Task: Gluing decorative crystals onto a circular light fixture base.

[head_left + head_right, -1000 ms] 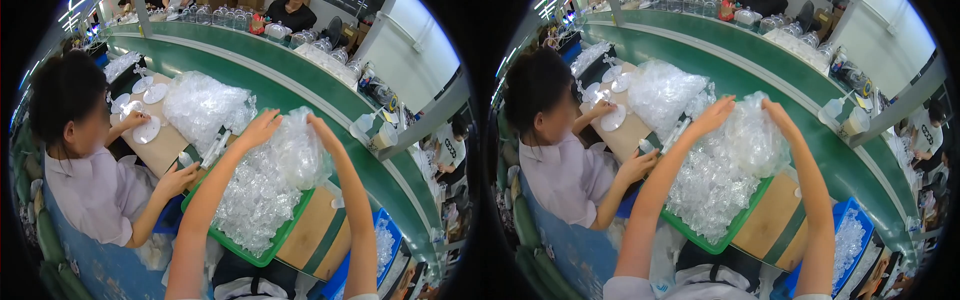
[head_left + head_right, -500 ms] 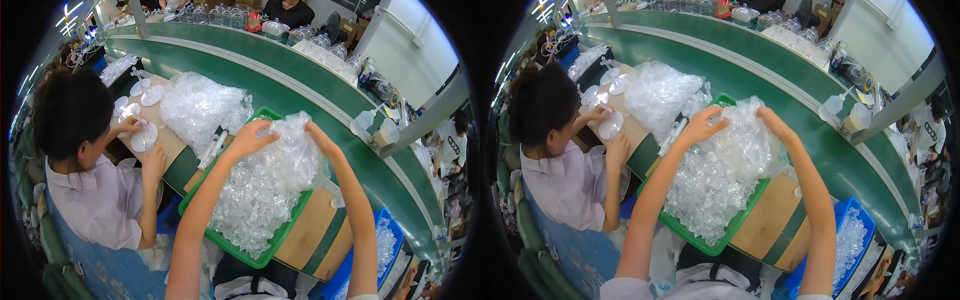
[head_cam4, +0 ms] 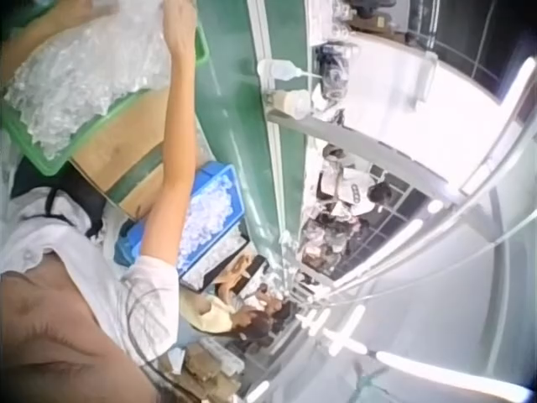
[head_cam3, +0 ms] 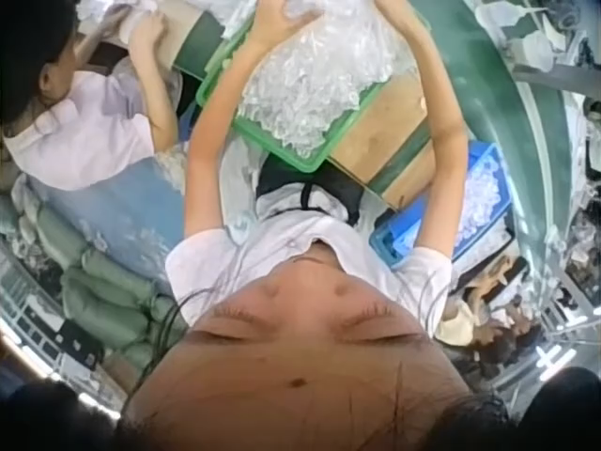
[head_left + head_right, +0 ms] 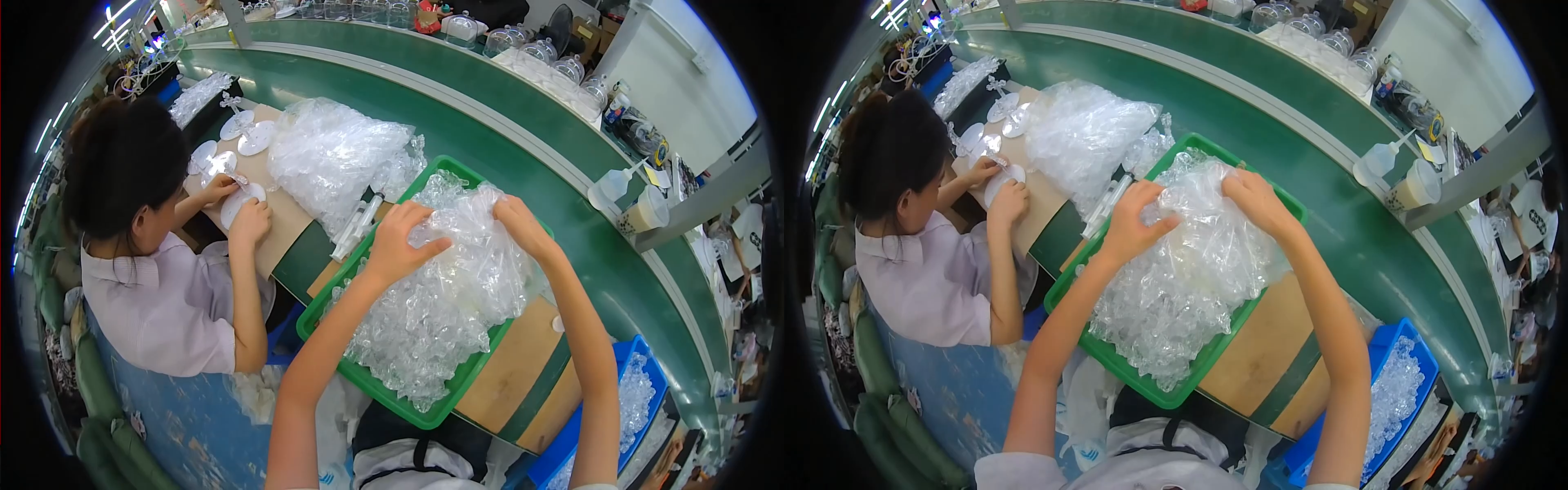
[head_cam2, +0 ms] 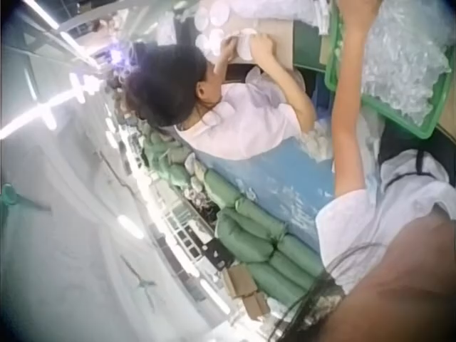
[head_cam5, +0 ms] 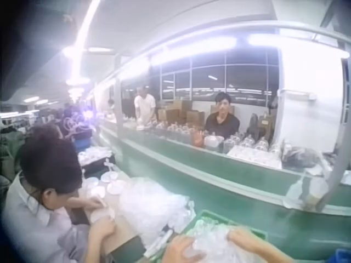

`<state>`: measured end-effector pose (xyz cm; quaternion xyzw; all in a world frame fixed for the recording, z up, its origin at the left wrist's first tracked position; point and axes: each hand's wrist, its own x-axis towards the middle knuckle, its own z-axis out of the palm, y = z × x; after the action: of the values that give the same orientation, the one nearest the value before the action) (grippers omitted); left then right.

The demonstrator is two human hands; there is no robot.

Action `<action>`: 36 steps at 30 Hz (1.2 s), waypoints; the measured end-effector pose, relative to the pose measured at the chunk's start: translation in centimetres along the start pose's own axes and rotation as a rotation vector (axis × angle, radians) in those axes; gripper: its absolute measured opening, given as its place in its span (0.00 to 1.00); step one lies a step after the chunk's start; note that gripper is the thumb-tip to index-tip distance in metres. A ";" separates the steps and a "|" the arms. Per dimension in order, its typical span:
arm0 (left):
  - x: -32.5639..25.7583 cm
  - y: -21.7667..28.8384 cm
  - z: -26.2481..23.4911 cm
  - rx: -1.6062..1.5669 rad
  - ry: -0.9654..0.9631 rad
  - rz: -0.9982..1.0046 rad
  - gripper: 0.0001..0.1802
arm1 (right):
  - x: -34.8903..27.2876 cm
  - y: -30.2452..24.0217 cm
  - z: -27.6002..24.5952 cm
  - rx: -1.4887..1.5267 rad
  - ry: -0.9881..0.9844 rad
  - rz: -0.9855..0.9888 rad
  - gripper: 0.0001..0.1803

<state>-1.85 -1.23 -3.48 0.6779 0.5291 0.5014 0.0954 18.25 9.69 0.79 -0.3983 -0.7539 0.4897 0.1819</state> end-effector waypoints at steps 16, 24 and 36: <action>-5.2 3.2 -2.6 -0.059 -0.135 0.042 0.18 | 0.2 -1.4 -0.4 -0.049 0.131 -0.053 0.21; -7.6 5.3 -2.7 0.014 -0.194 0.220 0.18 | 0.3 -1.3 -1.2 -0.091 0.042 0.007 0.19; -13.0 7.6 -3.1 0.139 -0.130 0.278 0.23 | -0.2 -1.5 -0.2 -0.060 0.108 0.028 0.17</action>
<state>1.25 -16.24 -4.52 0.7806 0.4565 0.4267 0.0121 17.87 9.35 2.28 -0.4400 -0.7516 0.4472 0.2036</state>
